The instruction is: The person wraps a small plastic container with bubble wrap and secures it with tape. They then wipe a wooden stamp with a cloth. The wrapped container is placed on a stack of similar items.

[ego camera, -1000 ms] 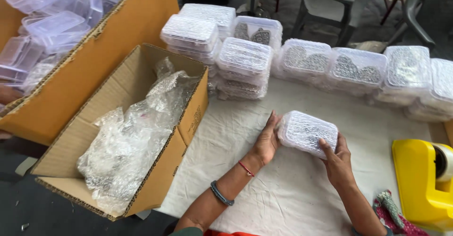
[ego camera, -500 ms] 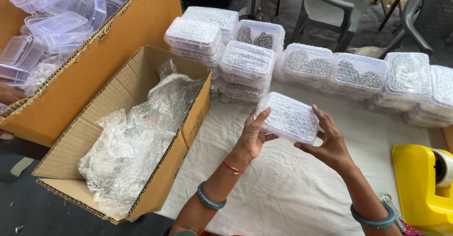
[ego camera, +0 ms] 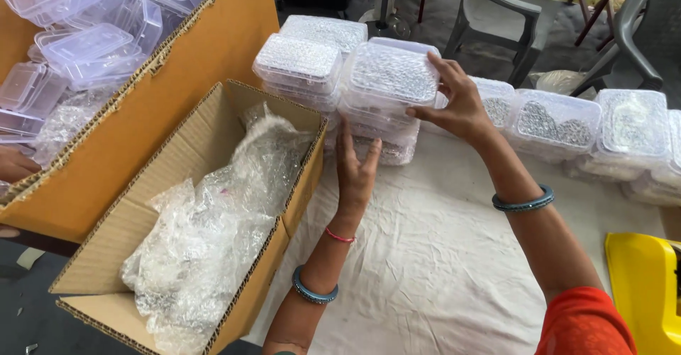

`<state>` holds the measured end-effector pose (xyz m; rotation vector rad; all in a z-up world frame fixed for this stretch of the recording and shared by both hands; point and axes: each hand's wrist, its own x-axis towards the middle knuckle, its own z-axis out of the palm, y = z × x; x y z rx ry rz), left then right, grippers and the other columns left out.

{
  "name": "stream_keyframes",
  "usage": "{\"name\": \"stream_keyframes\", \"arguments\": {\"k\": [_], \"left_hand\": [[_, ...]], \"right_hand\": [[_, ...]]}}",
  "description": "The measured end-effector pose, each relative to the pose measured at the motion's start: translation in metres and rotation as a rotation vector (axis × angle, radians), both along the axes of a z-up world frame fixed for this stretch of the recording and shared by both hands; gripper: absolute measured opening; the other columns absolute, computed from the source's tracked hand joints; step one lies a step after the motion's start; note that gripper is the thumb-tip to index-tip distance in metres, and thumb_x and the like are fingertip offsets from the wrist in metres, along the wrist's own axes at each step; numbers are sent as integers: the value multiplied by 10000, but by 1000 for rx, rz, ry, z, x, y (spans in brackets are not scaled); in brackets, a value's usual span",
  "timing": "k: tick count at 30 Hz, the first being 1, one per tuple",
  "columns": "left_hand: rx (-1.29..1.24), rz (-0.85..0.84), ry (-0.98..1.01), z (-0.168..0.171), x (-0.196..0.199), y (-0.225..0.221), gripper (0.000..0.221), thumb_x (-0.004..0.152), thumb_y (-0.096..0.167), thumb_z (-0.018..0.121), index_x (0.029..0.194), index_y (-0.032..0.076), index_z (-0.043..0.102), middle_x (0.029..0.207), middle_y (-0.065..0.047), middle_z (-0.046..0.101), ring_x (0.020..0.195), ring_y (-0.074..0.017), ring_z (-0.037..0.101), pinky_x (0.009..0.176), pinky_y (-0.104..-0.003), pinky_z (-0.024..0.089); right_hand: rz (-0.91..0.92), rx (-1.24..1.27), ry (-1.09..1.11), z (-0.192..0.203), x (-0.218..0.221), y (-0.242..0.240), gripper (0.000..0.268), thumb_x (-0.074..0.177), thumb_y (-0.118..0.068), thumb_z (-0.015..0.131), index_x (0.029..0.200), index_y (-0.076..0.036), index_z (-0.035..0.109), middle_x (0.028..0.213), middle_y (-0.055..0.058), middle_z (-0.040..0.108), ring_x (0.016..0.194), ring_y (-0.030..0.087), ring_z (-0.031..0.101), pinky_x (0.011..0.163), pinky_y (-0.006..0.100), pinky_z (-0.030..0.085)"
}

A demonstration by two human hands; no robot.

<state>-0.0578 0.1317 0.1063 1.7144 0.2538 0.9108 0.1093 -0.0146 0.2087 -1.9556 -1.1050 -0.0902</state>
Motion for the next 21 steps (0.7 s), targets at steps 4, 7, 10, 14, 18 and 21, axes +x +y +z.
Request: {"name": "stream_keyframes", "arguments": {"k": [4, 7, 10, 14, 18, 21], "left_hand": [[13, 17, 5, -8, 6, 2, 809, 1008, 305, 644, 1637, -2, 239, 1709, -239, 262, 1596, -365, 257, 1306, -459, 210], [33, 5, 6, -8, 8, 1, 808, 1005, 289, 644, 1635, -9, 235, 1706, -244, 258, 1594, -374, 247, 1302, -474, 209], [106, 34, 6, -10, 8, -2, 798, 1012, 287, 646, 1633, -12, 244, 1701, -244, 263, 1594, -383, 247, 1307, -485, 208], [133, 18, 15, -6, 1, -5, 772, 1024, 296, 628, 1630, -7, 257, 1705, -237, 254, 1598, -383, 228, 1307, -488, 212], [100, -5, 12, -3, -4, -5, 760, 1026, 325, 615, 1625, 1, 275, 1702, -227, 270, 1596, -373, 246, 1308, -486, 225], [68, 3, 47, -5, -8, -2, 767, 1019, 322, 625, 1621, 2, 271, 1694, -228, 271, 1594, -370, 244, 1308, -483, 226]], "right_hand": [[142, 66, -3, -11, 20, 17, 1051, 734, -297, 937, 1577, 20, 395, 1471, 171, 493, 1406, 299, 513, 1144, 418, 426], [159, 73, 37, -13, 23, 24, 1082, 731, -367, 925, 1585, 9, 377, 1476, 176, 517, 1406, 293, 536, 1158, 427, 429], [65, -48, 5, -17, 22, 24, 1095, 742, -426, 920, 1586, 5, 370, 1506, 206, 507, 1402, 322, 533, 1128, 448, 450], [3, -116, -42, -22, 21, 24, 1166, 718, -471, 924, 1603, 1, 329, 1476, 248, 506, 1386, 385, 507, 1116, 509, 468], [39, -20, -63, -24, 22, 20, 1116, 725, -510, 909, 1583, -15, 394, 1436, 237, 551, 1387, 382, 544, 1097, 508, 473], [67, -56, -77, -17, 30, 8, 1114, 721, -521, 920, 1572, -9, 416, 1421, 227, 570, 1376, 367, 578, 1137, 509, 455]]}}
